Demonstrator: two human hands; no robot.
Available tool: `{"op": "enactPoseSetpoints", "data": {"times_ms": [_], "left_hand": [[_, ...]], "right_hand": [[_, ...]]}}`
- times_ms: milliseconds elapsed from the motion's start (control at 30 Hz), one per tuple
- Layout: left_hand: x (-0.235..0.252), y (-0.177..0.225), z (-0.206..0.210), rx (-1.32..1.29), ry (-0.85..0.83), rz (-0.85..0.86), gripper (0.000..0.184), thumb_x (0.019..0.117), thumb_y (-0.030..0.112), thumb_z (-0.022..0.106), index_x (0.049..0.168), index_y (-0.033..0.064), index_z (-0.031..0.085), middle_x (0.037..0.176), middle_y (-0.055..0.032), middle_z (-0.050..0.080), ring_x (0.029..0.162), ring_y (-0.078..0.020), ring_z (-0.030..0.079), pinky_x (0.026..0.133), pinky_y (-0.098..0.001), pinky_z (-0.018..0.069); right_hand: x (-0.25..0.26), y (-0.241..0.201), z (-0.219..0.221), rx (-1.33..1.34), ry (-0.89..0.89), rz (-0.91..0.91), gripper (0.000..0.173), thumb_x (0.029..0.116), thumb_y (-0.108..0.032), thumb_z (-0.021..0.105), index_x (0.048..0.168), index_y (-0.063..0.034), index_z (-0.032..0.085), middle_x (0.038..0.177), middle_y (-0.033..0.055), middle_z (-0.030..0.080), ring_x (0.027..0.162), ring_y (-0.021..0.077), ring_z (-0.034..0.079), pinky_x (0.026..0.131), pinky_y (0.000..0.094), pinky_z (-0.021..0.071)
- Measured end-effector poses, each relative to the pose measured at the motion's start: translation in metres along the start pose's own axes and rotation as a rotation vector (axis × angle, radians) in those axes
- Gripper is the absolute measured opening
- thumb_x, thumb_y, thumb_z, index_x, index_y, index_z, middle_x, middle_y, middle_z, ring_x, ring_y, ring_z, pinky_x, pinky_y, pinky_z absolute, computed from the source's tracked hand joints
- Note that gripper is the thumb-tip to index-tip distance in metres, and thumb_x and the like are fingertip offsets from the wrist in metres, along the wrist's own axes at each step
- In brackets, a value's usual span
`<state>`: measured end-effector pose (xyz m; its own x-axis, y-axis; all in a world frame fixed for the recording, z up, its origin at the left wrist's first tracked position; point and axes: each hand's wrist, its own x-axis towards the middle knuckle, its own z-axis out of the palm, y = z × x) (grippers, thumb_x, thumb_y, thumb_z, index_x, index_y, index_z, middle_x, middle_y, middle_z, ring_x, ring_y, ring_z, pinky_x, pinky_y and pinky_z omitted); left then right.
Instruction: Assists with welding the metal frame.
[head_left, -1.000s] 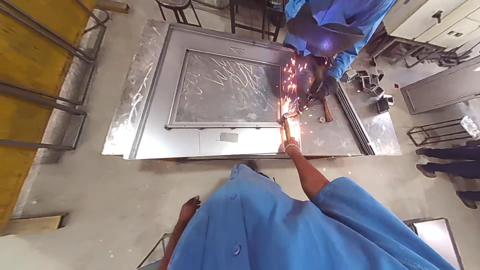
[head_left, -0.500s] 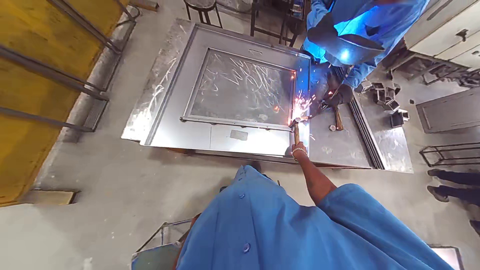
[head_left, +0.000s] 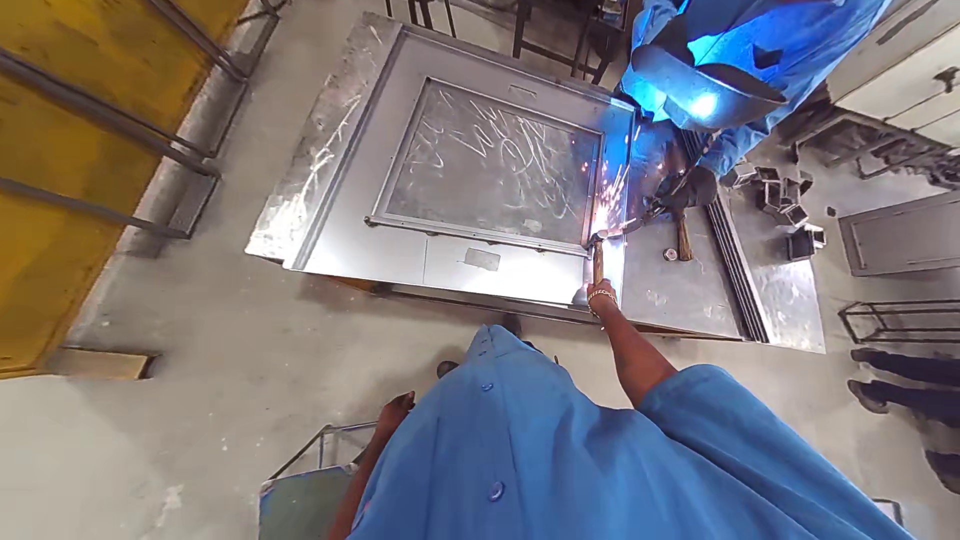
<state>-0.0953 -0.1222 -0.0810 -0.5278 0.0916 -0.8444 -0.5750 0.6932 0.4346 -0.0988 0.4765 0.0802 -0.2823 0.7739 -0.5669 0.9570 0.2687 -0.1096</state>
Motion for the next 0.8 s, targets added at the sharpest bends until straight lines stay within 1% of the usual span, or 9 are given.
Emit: {"op": "enactPoseSetpoints", "data": {"times_ms": [133,267,300,400,467,567,600,700,800], "left_hand": [[-0.001,-0.002,-0.002,0.085,-0.022,0.012,0.050,0.1097,0.042,0.047,0.130,0.0006,0.066,0.125,-0.0236,0.069,0.120,-0.0375,0.065,0.107,-0.0577,0.0466],[-0.009,0.001,-0.001,0.185,-0.045,0.007,0.052,0.1095,0.044,0.046,0.124,-0.0013,0.069,0.123,-0.0256,0.069,0.119,-0.0400,0.065,0.106,-0.0604,0.0461],[-0.005,-0.004,0.001,0.219,-0.054,0.013,0.050,0.1095,0.041,0.048,0.121,-0.0016,0.071,0.120,-0.0256,0.070,0.117,-0.0405,0.066,0.104,-0.0608,0.0470],[0.011,-0.025,0.007,0.354,-0.088,0.052,0.034,0.1078,0.027,0.052,0.115,0.0023,0.073,0.114,-0.0218,0.073,0.113,-0.0390,0.068,0.100,-0.0608,0.0507],[0.010,-0.023,0.009,0.380,-0.091,0.052,0.032,0.1072,0.025,0.052,0.114,0.0023,0.073,0.113,-0.0215,0.073,0.112,-0.0388,0.068,0.099,-0.0607,0.0513],[0.002,-0.004,0.010,0.376,-0.061,0.028,0.036,0.1082,0.027,0.050,0.113,-0.0010,0.072,0.115,-0.0237,0.072,0.113,-0.0399,0.068,0.099,-0.0613,0.0506],[0.001,-0.001,0.009,0.348,-0.029,0.029,0.037,0.1079,0.028,0.050,0.110,-0.0020,0.072,0.112,-0.0243,0.072,0.110,-0.0402,0.069,0.097,-0.0618,0.0515],[0.001,0.004,0.004,0.294,0.063,0.015,0.044,0.1021,0.042,0.061,0.105,-0.0008,0.073,0.104,-0.0237,0.073,0.103,-0.0411,0.070,0.091,-0.0641,0.0532],[-0.013,0.020,-0.005,0.379,0.110,-0.002,0.045,0.0984,0.045,0.064,0.101,0.0014,0.073,0.100,-0.0224,0.073,0.101,-0.0415,0.070,0.088,-0.0658,0.0535]], "right_hand": [[-0.002,0.000,-0.001,0.006,-0.008,-0.002,0.058,0.1068,-0.039,0.049,0.150,-0.0004,0.042,0.135,0.0242,0.063,0.126,0.0357,0.064,0.103,0.0527,0.0521],[-0.002,0.003,-0.002,0.024,-0.013,-0.020,0.056,0.1070,-0.038,0.049,0.148,-0.0005,0.044,0.134,0.0239,0.064,0.125,0.0354,0.064,0.103,0.0527,0.0523],[-0.002,0.003,-0.002,0.016,-0.014,-0.025,0.056,0.1070,-0.038,0.049,0.148,-0.0004,0.044,0.134,0.0239,0.064,0.125,0.0352,0.064,0.103,0.0525,0.0521],[-0.001,0.004,-0.003,0.007,-0.016,-0.021,0.055,0.1066,-0.038,0.048,0.148,-0.0009,0.045,0.133,0.0231,0.065,0.125,0.0346,0.064,0.103,0.0523,0.0522],[-0.001,0.003,-0.004,0.021,-0.016,-0.002,0.056,0.1064,-0.038,0.049,0.148,-0.0014,0.044,0.133,0.0230,0.065,0.125,0.0344,0.064,0.103,0.0521,0.0523],[0.000,0.004,-0.005,0.006,-0.017,-0.010,0.055,0.1063,-0.038,0.050,0.147,-0.0007,0.045,0.134,0.0234,0.064,0.126,0.0343,0.064,0.103,0.0522,0.0518],[0.000,0.005,-0.005,0.002,-0.018,-0.014,0.055,0.1063,-0.037,0.049,0.147,-0.0006,0.045,0.135,0.0233,0.064,0.126,0.0344,0.064,0.104,0.0523,0.0516],[0.002,0.006,-0.005,-0.019,-0.017,-0.019,0.056,0.1067,-0.038,0.048,0.147,-0.0001,0.045,0.135,0.0233,0.064,0.127,0.0343,0.063,0.104,0.0522,0.0516],[0.004,0.007,-0.003,-0.012,-0.010,-0.021,0.055,0.1066,-0.038,0.048,0.147,-0.0005,0.045,0.134,0.0232,0.064,0.125,0.0340,0.064,0.103,0.0516,0.0526]]}}
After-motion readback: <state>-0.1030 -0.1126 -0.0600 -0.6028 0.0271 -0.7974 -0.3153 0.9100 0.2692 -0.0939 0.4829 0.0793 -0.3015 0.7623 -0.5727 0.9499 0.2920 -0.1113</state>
